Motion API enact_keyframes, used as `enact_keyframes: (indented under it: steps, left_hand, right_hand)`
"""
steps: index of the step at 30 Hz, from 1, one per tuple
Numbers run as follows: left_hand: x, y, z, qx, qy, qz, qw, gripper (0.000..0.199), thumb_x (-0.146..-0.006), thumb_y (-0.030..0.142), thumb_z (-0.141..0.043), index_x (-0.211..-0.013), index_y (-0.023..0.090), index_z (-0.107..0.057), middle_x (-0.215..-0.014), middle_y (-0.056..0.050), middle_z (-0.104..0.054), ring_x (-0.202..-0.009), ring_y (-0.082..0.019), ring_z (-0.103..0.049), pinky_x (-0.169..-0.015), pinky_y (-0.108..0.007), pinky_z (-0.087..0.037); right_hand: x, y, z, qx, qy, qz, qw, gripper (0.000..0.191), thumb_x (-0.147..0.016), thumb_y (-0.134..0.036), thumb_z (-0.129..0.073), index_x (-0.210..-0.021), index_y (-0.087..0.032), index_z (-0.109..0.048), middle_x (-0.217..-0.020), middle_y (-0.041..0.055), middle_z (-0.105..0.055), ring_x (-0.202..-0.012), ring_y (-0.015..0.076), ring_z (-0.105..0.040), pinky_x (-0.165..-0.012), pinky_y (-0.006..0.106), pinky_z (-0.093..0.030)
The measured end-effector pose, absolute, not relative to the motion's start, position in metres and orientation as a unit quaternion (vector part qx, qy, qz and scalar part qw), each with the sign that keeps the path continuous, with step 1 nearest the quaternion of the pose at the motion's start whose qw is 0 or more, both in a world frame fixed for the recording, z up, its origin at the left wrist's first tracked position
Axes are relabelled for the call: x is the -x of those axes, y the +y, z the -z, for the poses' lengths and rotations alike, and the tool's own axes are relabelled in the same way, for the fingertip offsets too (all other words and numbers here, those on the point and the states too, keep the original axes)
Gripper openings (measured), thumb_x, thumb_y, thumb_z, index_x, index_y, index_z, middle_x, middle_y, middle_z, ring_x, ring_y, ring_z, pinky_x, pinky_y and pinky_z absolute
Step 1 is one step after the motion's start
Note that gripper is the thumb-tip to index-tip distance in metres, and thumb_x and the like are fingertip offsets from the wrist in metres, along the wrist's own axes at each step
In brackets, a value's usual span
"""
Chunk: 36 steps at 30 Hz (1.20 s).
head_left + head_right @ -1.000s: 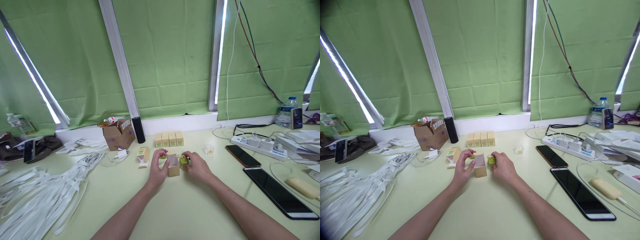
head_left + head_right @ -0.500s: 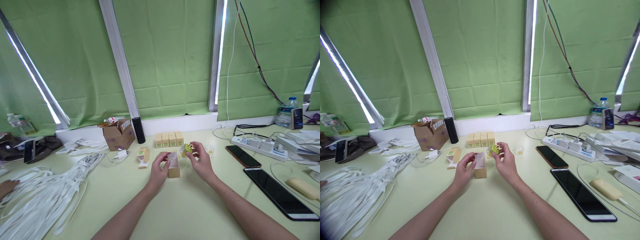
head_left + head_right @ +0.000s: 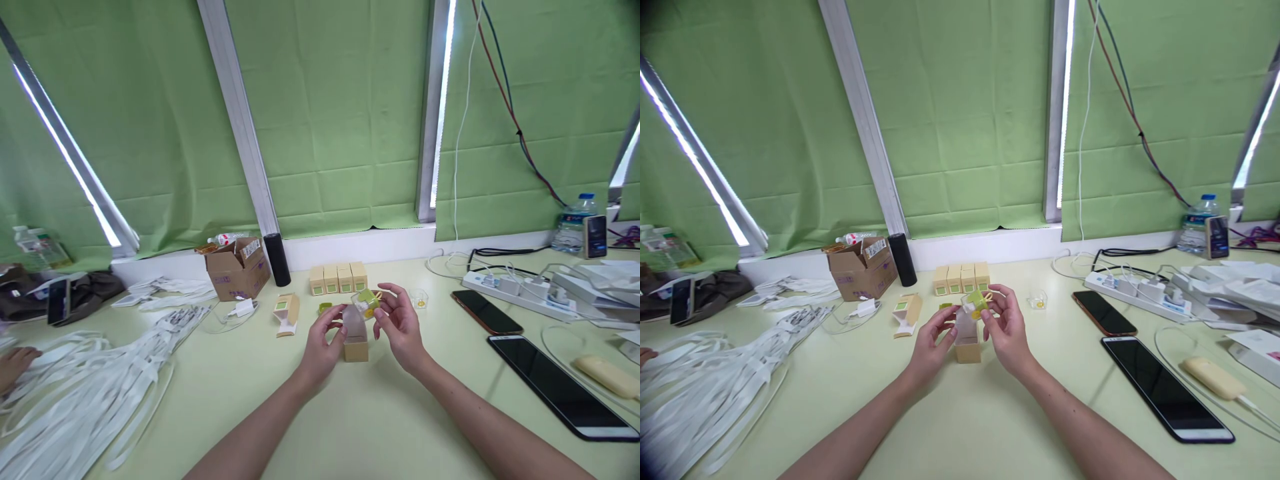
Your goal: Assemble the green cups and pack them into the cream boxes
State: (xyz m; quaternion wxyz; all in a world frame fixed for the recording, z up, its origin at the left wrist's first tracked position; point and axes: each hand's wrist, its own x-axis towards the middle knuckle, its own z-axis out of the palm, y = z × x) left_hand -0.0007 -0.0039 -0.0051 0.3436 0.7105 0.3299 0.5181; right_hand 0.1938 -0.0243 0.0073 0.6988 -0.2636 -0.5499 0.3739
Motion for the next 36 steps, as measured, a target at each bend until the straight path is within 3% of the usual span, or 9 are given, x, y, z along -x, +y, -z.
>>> enact_keyframes:
  steps: [10,17,22,30,36]
  left_hand:
    - [0.001,-0.004,0.005,-0.713,0.328,-0.516,0.344,0.043,-0.096,0.037,-0.066,-0.135,0.021,-0.067,-0.140,-0.015,-0.064,-0.120,-0.028,-0.065,-0.101,-0.043,-0.056]
    - [0.001,-0.005,0.001,-0.690,0.344,-0.523,0.362,0.044,-0.089,0.025,-0.065,-0.132,0.021,-0.070,-0.136,-0.014,-0.066,-0.115,-0.025,-0.065,-0.098,-0.039,-0.056]
    - [0.000,-0.003,0.002,-0.670,0.360,-0.527,0.379,0.052,-0.080,0.017,-0.062,-0.131,0.022,-0.072,-0.134,-0.011,-0.067,-0.113,-0.023,-0.065,-0.096,-0.035,-0.055]
    - [0.001,0.001,0.005,-0.656,0.364,-0.527,0.399,0.063,-0.072,0.013,-0.057,-0.133,0.021,-0.070,-0.132,-0.011,-0.068,-0.111,-0.022,-0.064,-0.090,-0.032,-0.054]
    - [0.001,0.000,0.005,-0.661,0.361,-0.524,0.398,0.065,-0.072,0.013,-0.055,-0.134,0.020,-0.069,-0.130,-0.010,-0.067,-0.111,-0.021,-0.063,-0.088,-0.031,-0.054]
  right_hand:
    - [-0.191,-0.028,-0.003,0.331,-0.631,-0.301,0.634,0.037,-0.100,-0.039,-0.061,-0.133,-0.031,-0.046,-0.127,0.0097,-0.065,-0.101,0.0221,-0.068,-0.060,0.026,-0.054]
    - [-0.199,-0.023,-0.007,0.373,-0.646,-0.228,0.625,0.038,-0.096,-0.035,-0.063,-0.130,-0.029,-0.047,-0.129,0.0094,-0.064,-0.084,0.0184,-0.070,-0.048,0.023,-0.045]
    - [-0.206,-0.022,-0.008,0.383,-0.678,-0.175,0.603,0.032,-0.094,-0.029,-0.062,-0.124,-0.028,-0.052,-0.120,0.0076,-0.068,-0.073,0.0159,-0.068,-0.049,0.025,-0.047]
    - [-0.208,-0.022,-0.005,0.400,-0.733,-0.111,0.539,0.046,-0.084,-0.021,-0.065,-0.128,-0.026,-0.056,-0.119,0.0080,-0.073,-0.076,0.0198,-0.071,-0.053,0.029,-0.050]
    - [-0.207,-0.023,-0.006,0.395,-0.750,-0.116,0.519,0.037,-0.081,-0.019,-0.067,-0.117,-0.027,-0.060,-0.109,0.0045,-0.075,-0.079,0.0216,-0.069,-0.058,0.032,-0.051]
